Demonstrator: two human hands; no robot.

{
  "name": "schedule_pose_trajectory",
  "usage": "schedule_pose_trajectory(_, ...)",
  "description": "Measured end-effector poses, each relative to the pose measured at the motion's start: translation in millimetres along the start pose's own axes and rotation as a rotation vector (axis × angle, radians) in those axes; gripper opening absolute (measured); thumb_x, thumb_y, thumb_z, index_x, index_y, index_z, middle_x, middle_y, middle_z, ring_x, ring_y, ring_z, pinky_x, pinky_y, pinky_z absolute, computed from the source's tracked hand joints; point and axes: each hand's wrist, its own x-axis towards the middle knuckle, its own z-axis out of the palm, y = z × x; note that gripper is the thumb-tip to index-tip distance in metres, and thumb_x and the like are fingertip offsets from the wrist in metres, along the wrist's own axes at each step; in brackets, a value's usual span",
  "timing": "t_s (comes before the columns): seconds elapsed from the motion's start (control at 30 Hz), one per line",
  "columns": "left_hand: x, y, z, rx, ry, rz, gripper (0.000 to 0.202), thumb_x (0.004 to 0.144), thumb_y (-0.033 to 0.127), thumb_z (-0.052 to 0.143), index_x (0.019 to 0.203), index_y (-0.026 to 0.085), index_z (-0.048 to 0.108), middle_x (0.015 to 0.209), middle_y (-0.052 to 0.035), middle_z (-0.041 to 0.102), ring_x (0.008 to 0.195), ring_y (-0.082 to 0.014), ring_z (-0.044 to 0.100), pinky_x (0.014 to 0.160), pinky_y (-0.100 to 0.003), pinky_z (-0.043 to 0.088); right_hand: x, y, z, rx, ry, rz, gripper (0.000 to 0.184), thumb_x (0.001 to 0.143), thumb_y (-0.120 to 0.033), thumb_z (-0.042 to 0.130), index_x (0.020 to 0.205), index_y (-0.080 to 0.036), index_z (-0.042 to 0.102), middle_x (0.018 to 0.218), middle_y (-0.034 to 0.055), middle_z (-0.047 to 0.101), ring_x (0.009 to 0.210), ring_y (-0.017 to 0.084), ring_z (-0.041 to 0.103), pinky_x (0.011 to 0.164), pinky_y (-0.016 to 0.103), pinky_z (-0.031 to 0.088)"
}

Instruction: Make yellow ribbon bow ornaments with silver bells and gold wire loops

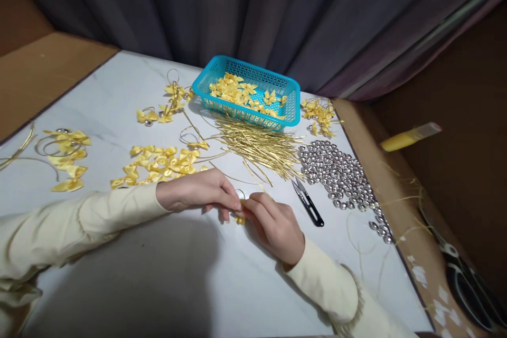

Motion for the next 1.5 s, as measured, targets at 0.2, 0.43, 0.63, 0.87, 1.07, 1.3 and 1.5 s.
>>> schedule_pose_trajectory(0.2,-17,26,-15.2,0.139,0.07,0.11,0.021,0.079,0.032,0.059,0.08,0.014,0.069,0.069,-0.004,0.069,0.057,-0.0105,0.057,0.043,-0.016,0.037,6,2,-8,0.111,-0.077,0.118,0.026,0.09,-0.04,0.047,0.091,-0.015,0.055,0.084,0.0056,0.062,0.066,0.012,0.058,0.054,0.023,0.043)
schedule_pose_trajectory(0.43,-18,25,-15.8,0.499,0.224,0.338,0.011,0.077,0.018,0.056,0.085,0.016,0.064,0.076,0.0014,0.064,0.063,-0.0097,0.056,0.054,-0.018,0.041,6,7,-10,0.321,-0.19,0.27,0.024,0.082,-0.039,0.06,0.093,-0.017,0.056,0.089,0.005,0.063,0.074,0.014,0.058,0.063,0.024,0.044)
schedule_pose_trajectory(0.63,-18,14,-7.5,0.723,0.298,0.449,0.013,0.083,0.029,0.056,0.09,0.018,0.054,0.09,-0.0003,0.055,0.084,-0.015,0.051,0.071,-0.024,0.04,8,12,-12,0.486,-0.148,0.39,0.014,0.08,-0.029,0.065,0.081,-0.017,0.058,0.077,0.0017,0.061,0.058,0.011,0.048,0.056,0.022,0.04)
schedule_pose_trajectory(0.87,-13,-4,11.7,1.047,0.244,0.57,0.014,0.088,0.03,0.053,0.087,0.016,0.053,0.098,-0.0054,0.05,0.093,-0.0206,0.045,0.08,-0.031,0.038,4,14,-15,0.414,-0.202,0.282,0.034,0.079,-0.048,0.059,0.086,-0.015,0.06,0.078,0.0045,0.059,0.061,0.012,0.05,0.056,0.024,0.041)
schedule_pose_trajectory(1.07,-4,-22,30.9,1.205,0.414,0.745,0.017,0.092,0.026,0.046,0.087,0.012,0.055,0.091,-0.0065,0.056,0.089,-0.0215,0.044,0.076,-0.034,0.037,1,18,-15,0.465,-0.236,0.241,0.03,0.089,-0.042,0.047,0.085,-0.016,0.061,0.082,0.0074,0.062,0.072,0.015,0.058,0.066,0.026,0.046)
schedule_pose_trajectory(1.3,1,-28,33.7,1.22,0.419,0.844,0.017,0.092,0.013,0.043,0.082,0.012,0.057,0.084,-0.0057,0.059,0.083,-0.0195,0.044,0.073,-0.032,0.036,4,23,-20,0.537,-0.259,0.211,0.028,0.092,-0.034,0.045,0.08,-0.016,0.061,0.078,0.0071,0.063,0.071,0.015,0.058,0.067,0.026,0.047)
schedule_pose_trajectory(1.5,1,-27,31.4,1.193,0.401,0.924,0.021,0.087,0.002,0.042,0.081,0.013,0.059,0.081,-0.0044,0.062,0.083,-0.0184,0.045,0.073,-0.031,0.036,7,23,-23,0.569,-0.285,0.24,0.029,0.092,-0.034,0.043,0.075,-0.016,0.058,0.071,0.0044,0.062,0.065,0.013,0.057,0.064,0.024,0.045)
